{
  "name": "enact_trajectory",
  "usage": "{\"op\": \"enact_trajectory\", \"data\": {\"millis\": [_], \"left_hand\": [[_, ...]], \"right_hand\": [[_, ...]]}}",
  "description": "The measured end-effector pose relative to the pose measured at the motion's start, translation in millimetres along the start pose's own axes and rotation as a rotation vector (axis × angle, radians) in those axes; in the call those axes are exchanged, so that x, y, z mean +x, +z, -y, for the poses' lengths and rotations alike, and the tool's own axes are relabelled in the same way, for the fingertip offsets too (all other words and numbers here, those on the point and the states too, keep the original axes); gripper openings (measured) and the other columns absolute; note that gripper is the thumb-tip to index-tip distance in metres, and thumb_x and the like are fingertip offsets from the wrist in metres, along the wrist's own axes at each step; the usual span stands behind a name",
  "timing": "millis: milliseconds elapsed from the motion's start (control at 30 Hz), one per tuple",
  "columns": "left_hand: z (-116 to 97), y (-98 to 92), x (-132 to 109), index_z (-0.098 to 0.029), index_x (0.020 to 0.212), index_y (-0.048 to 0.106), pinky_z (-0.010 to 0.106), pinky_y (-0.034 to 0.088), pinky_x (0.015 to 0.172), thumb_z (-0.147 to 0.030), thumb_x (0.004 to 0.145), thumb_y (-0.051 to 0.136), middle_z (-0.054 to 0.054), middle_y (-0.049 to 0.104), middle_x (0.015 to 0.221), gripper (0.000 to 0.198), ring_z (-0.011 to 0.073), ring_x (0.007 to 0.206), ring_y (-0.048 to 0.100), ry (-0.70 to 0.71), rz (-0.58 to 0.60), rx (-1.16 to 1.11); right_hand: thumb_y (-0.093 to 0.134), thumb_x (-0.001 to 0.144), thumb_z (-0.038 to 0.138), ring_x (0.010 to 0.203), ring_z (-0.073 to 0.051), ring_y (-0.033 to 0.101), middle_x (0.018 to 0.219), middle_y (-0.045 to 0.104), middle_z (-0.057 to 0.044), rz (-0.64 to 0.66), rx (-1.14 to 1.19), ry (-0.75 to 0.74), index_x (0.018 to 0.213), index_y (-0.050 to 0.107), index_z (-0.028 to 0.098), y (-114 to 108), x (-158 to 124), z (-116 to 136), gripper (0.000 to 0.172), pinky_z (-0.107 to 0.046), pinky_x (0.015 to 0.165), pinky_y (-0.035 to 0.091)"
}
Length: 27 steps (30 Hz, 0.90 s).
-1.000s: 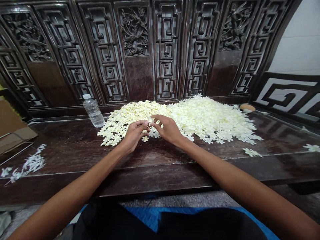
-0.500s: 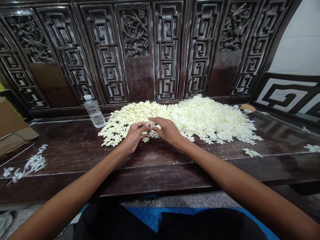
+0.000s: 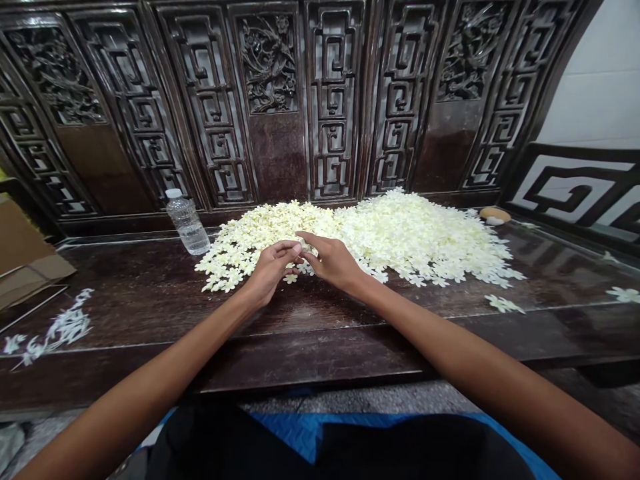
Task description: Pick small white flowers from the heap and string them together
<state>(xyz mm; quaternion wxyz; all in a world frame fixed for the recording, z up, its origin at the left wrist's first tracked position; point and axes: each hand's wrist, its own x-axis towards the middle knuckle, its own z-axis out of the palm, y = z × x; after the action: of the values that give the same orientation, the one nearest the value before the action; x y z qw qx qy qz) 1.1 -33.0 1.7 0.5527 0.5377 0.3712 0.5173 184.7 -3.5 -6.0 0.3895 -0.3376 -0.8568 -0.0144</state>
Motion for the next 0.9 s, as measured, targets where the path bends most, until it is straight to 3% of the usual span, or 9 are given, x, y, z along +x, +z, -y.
{"op": "enact_trajectory", "data": {"millis": [133, 267, 433, 633, 900], "left_hand": [[0, 0.1, 2, -0.016, 0.104, 0.068, 0.031, 0.056, 0.078, -0.051, 0.08, 0.085, 0.008, 0.069, 0.104, 0.046, 0.0174, 0.09, 0.066, -0.035, 0.001, -0.069], [0, 0.1, 3, -0.016, 0.107, 0.066, 0.033, 0.057, 0.08, -0.049, 0.081, 0.084, 0.01, 0.07, 0.11, 0.045, 0.0195, 0.096, 0.067, -0.083, 0.082, -0.204], [-2, 4.6, 1, -0.019, 0.109, 0.069, 0.034, 0.056, 0.085, -0.046, 0.082, 0.085, 0.009, 0.071, 0.109, 0.041, 0.0208, 0.1, 0.066, -0.096, 0.24, -0.285], [-6, 1.3, 3, -0.017, 0.112, 0.073, 0.031, 0.054, 0.085, -0.035, 0.078, 0.089, 0.008, 0.071, 0.101, 0.041, 0.0168, 0.091, 0.065, -0.067, 0.277, -0.268], [-9, -13.4, 8, -0.014, 0.087, 0.075, 0.035, 0.055, 0.089, -0.035, 0.08, 0.088, 0.007, 0.07, 0.089, 0.025, 0.0171, 0.088, 0.066, -0.127, 0.394, -0.242]], "right_hand": [[0.062, 0.098, 0.016, 0.092, -0.024, 0.075, 0.12, 0.078, -0.014, -0.02, -0.013, 0.012, 0.147, 0.057, 0.018, 0, -1, 2, 0.048, -0.038, 0.079, 0.058], [0.06, 0.096, 0.01, 0.093, -0.023, 0.074, 0.106, 0.08, -0.008, -0.098, -0.033, -0.017, 0.141, 0.062, 0.021, -3, 0, 6, 0.047, -0.042, 0.09, 0.05], [0.059, 0.087, 0.0, 0.103, -0.022, 0.073, 0.116, 0.08, -0.003, -0.169, 0.028, -0.053, 0.138, 0.063, 0.026, -3, 0, 15, 0.058, -0.045, 0.104, 0.038], [0.057, 0.084, -0.002, 0.115, -0.022, 0.071, 0.131, 0.075, -0.003, -0.167, 0.075, -0.093, 0.142, 0.059, 0.027, 1, -1, 23, 0.065, -0.046, 0.111, 0.033], [0.057, 0.089, 0.002, 0.118, -0.023, 0.069, 0.134, 0.073, -0.003, -0.107, 0.092, -0.099, 0.148, 0.054, 0.03, -3, 0, 25, 0.065, -0.047, 0.112, 0.033]]}}
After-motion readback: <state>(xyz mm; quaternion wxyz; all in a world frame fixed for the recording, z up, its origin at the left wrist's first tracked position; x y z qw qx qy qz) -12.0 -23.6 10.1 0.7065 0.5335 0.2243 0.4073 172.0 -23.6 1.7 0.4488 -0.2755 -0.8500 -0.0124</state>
